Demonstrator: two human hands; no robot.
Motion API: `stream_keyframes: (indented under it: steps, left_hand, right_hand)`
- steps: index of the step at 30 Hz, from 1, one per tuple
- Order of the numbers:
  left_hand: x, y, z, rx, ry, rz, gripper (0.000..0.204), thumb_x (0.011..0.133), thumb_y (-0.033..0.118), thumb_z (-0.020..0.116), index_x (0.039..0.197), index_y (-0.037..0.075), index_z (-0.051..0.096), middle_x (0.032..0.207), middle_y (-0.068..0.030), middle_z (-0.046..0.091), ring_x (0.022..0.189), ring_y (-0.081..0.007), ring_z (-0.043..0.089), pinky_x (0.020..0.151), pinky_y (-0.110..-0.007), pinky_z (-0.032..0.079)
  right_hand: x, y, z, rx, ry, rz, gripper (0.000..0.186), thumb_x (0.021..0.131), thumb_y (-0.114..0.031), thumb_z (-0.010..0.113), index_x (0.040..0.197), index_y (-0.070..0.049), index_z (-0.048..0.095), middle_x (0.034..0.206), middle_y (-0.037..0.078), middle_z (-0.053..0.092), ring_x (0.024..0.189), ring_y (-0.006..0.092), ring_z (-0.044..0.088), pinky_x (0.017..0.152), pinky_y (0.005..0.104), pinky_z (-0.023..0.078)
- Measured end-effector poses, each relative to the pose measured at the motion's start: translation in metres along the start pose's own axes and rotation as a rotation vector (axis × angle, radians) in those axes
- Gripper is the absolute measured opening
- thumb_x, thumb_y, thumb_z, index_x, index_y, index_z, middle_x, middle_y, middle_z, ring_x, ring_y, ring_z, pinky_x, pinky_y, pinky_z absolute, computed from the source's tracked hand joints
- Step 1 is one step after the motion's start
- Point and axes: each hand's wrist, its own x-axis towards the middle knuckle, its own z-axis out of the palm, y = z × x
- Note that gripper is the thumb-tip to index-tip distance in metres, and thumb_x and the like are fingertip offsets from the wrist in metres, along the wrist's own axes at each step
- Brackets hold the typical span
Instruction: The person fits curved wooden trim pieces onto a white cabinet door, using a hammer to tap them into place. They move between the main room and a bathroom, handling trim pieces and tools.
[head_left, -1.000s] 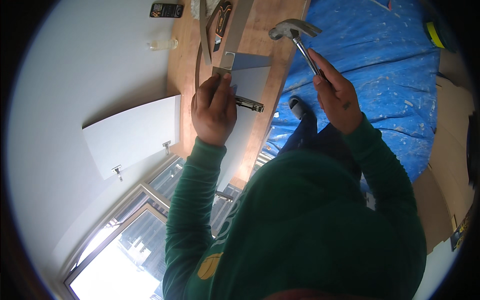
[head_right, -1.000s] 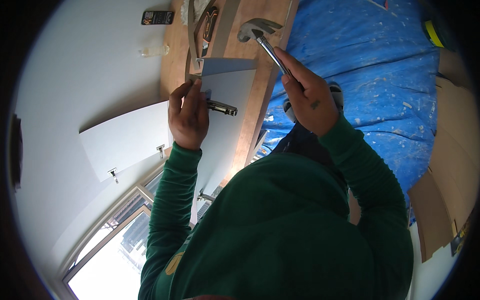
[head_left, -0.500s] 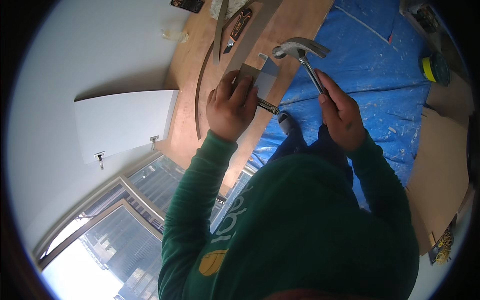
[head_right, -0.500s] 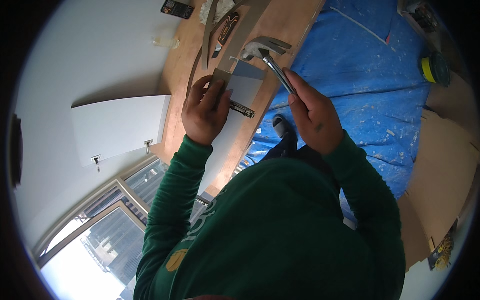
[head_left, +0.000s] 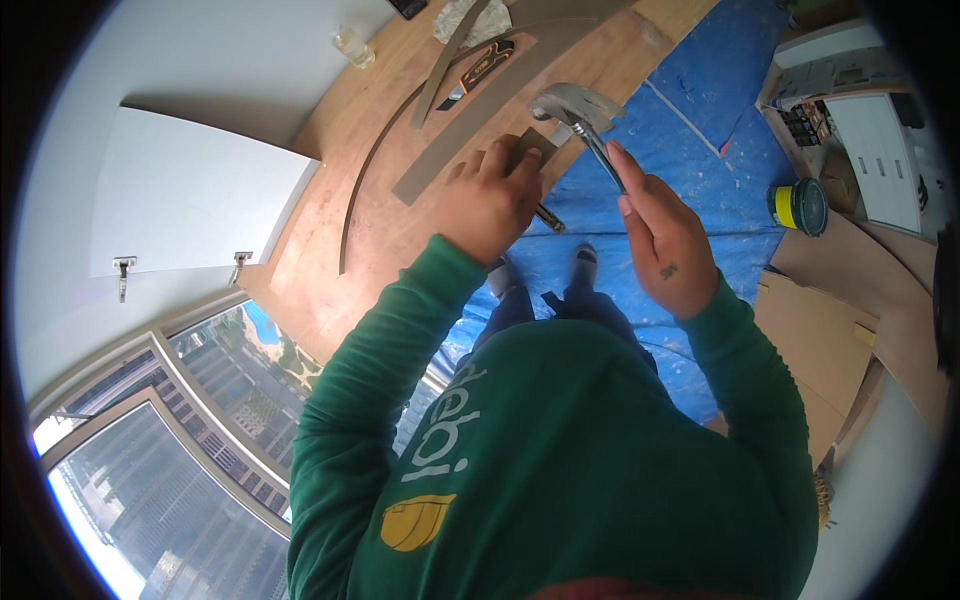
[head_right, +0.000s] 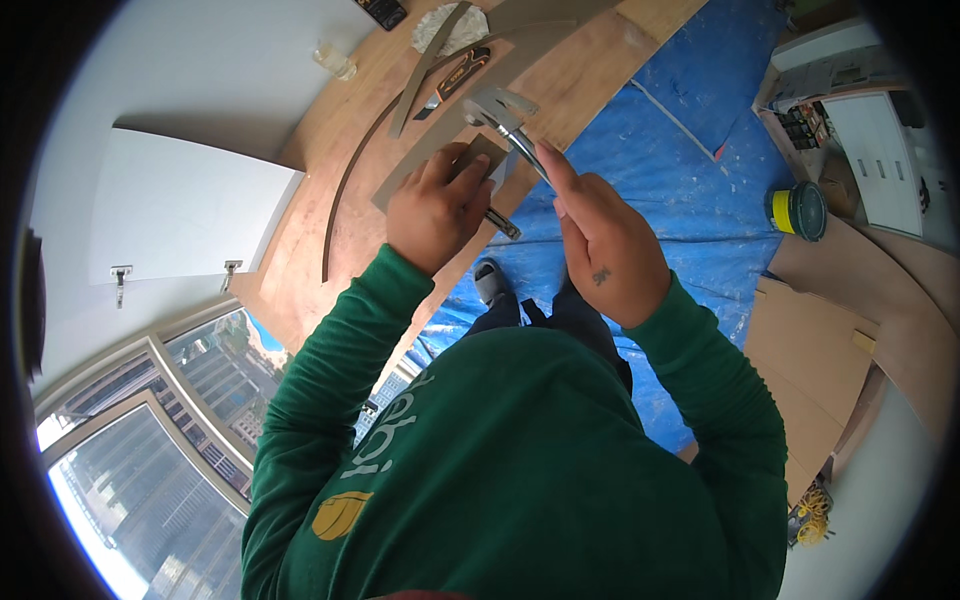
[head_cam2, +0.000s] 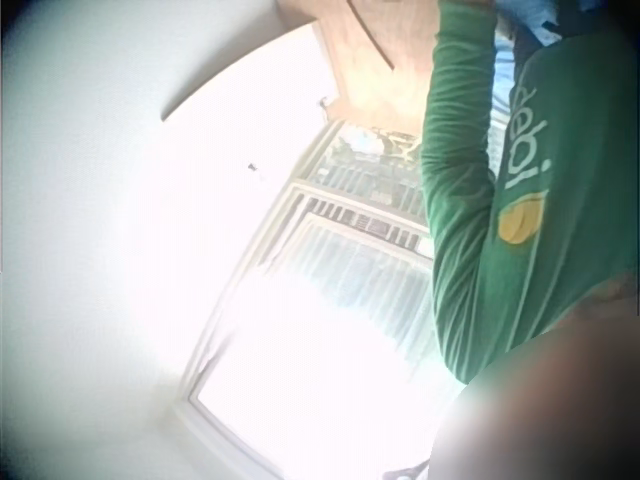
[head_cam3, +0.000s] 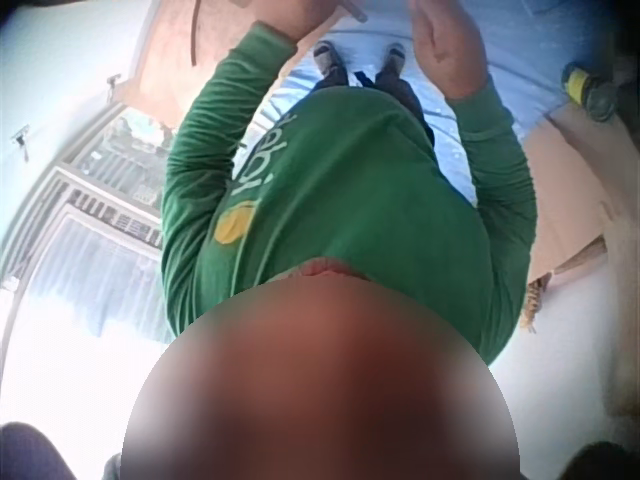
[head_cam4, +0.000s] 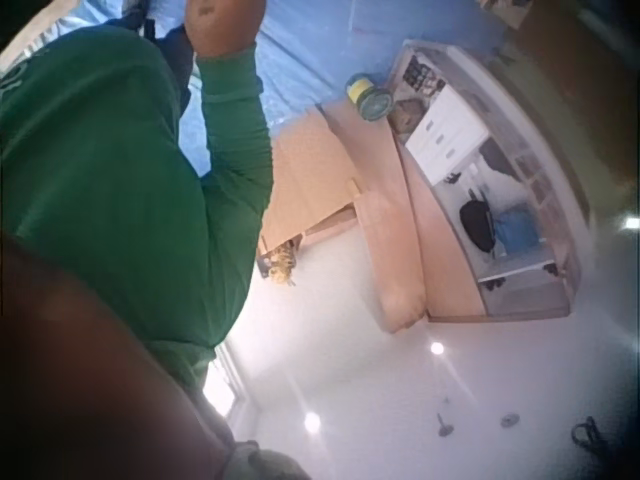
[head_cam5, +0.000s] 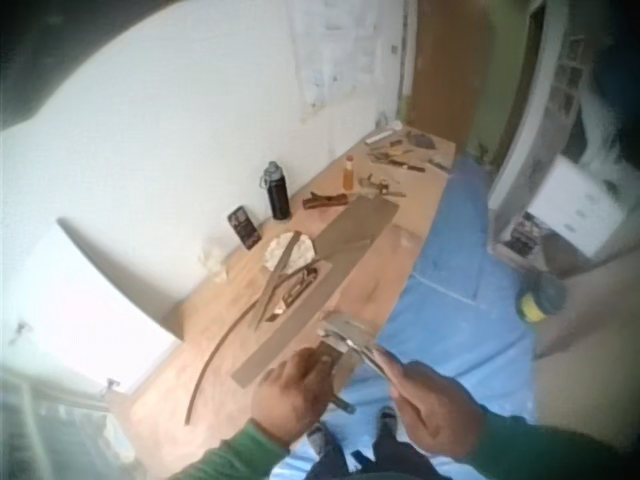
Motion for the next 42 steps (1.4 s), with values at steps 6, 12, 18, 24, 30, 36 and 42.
stream_keyframes:
  steps: [6, 12, 18, 24, 30, 36, 42]
  left_hand:
    - [0.000, -0.002, -0.003, 0.004, -0.008, 0.010, 0.027, 0.084, 0.020, 0.075, 0.111, 0.013, 0.073, 0.114, -0.0089, 0.066, 0.084, -0.0295, 0.069, 0.071, -0.041, 0.056]
    - [0.000, -0.003, -0.004, -0.001, -0.022, 0.006, 0.028, 0.084, 0.020, 0.075, 0.111, 0.013, 0.073, 0.112, -0.0092, 0.065, 0.084, -0.0295, 0.069, 0.071, -0.042, 0.055]
    - [0.000, -0.005, -0.002, -0.003, -0.018, 0.005, 0.027, 0.084, 0.021, 0.074, 0.110, 0.013, 0.073, 0.111, -0.0088, 0.065, 0.084, -0.0298, 0.069, 0.072, -0.042, 0.055]
    - [0.001, -0.003, -0.002, 0.017, -0.034, 0.009, 0.026, 0.085, 0.021, 0.074, 0.109, 0.013, 0.073, 0.112, -0.0083, 0.065, 0.083, -0.0297, 0.068, 0.072, -0.042, 0.055]
    - [-0.001, -0.005, -0.004, 0.013, -0.062, 0.012, 0.026, 0.089, 0.023, 0.068, 0.112, 0.010, 0.071, 0.113, -0.0105, 0.064, 0.089, -0.0273, 0.065, 0.072, -0.042, 0.052]
    - [0.000, -0.005, -0.004, 0.016, -0.012, 0.011, 0.026, 0.084, 0.021, 0.074, 0.109, 0.013, 0.073, 0.112, -0.0078, 0.065, 0.083, -0.0294, 0.068, 0.072, -0.042, 0.054]
    - [-0.002, -0.007, -0.003, 0.010, -0.069, 0.027, 0.032, 0.085, 0.023, 0.072, 0.115, 0.012, 0.070, 0.118, -0.0112, 0.063, 0.092, -0.0302, 0.067, 0.077, -0.044, 0.054]
  right_hand:
    - [0.003, 0.013, 0.005, -0.060, -0.125, 0.078, 0.061, 0.096, 0.008, 0.052, 0.154, -0.005, 0.042, 0.090, 0.016, 0.059, 0.080, 0.0328, 0.060, 0.075, 0.0392, 0.051]
    - [0.007, -0.004, 0.002, -0.056, -0.066, 0.033, 0.061, 0.096, 0.007, 0.052, 0.155, -0.004, 0.041, 0.090, 0.017, 0.059, 0.080, 0.0330, 0.060, 0.076, 0.0402, 0.051]
    - [0.013, 0.001, 0.000, -0.077, -0.041, 0.046, 0.062, 0.095, 0.007, 0.052, 0.155, -0.005, 0.041, 0.088, 0.017, 0.059, 0.080, 0.0334, 0.060, 0.076, 0.0407, 0.051]
    - [-0.002, 0.020, 0.009, -0.134, -0.154, 0.094, 0.063, 0.095, 0.006, 0.053, 0.156, -0.006, 0.039, 0.091, 0.018, 0.060, 0.082, 0.0349, 0.061, 0.076, 0.0424, 0.052]
    - [0.002, 0.000, 0.001, -0.112, -0.092, 0.036, 0.065, 0.094, 0.006, 0.053, 0.156, -0.007, 0.039, 0.091, 0.018, 0.060, 0.082, 0.0359, 0.060, 0.075, 0.0434, 0.051]
    - [0.002, 0.001, -0.001, -0.087, -0.090, 0.105, 0.065, 0.094, 0.006, 0.052, 0.156, -0.008, 0.039, 0.092, 0.017, 0.061, 0.082, 0.0351, 0.061, 0.076, 0.0424, 0.052]
    - [-0.001, 0.015, 0.003, -0.078, -0.087, 0.105, 0.056, 0.102, -0.003, 0.052, 0.156, -0.013, 0.043, 0.083, 0.011, 0.057, 0.070, 0.0212, 0.053, 0.069, 0.0323, 0.048]
